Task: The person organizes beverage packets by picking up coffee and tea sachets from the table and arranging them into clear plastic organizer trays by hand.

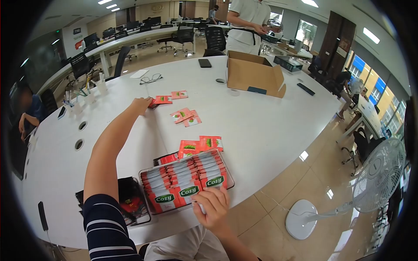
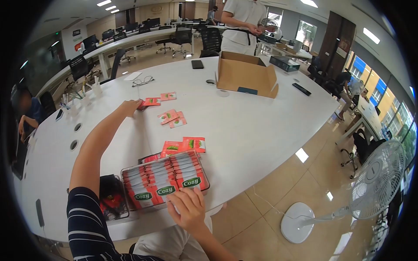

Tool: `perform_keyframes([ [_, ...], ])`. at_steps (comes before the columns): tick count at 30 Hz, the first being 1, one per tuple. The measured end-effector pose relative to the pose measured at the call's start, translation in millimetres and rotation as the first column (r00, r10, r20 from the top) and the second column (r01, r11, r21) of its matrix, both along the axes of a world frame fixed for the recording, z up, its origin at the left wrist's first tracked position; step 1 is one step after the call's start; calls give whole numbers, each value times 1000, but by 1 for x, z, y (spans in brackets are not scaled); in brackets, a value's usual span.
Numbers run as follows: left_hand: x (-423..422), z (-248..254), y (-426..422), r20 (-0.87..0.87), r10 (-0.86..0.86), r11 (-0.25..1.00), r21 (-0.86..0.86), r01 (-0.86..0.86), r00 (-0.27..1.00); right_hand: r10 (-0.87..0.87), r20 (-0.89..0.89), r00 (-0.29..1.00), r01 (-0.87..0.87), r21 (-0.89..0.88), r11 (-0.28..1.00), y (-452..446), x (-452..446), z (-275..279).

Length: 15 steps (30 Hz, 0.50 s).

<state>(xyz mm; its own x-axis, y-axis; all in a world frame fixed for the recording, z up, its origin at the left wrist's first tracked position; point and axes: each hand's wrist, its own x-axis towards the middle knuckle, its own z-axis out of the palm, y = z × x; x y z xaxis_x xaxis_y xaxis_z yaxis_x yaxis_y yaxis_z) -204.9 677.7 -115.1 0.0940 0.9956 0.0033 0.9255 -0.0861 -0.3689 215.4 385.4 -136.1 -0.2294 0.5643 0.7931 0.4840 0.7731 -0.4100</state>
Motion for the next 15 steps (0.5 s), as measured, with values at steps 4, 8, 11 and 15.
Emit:
perform_keyframes([
  [4, -20, -16, 36, -36, -66, 998, 1, 66, 997, 40, -9, 999, -40, -25, 999, 1, 1, 1],
  [8, 9, 8, 20, -18, -65, 998, 13, 65, 998, 6, -51, 999, -6, 8, 1000, 0, 1, -5],
  [11, 0, 2, 25, -4, -57, 997, 56, 57, 998, 12, -64, 998, -11, 12, 1000, -2, 1, -6],
  [15, -18, -15, 26, 92, -295, 927, 269, 262, 951, 38, -63, 997, -36, 33, 999, -3, 1, -5],
])
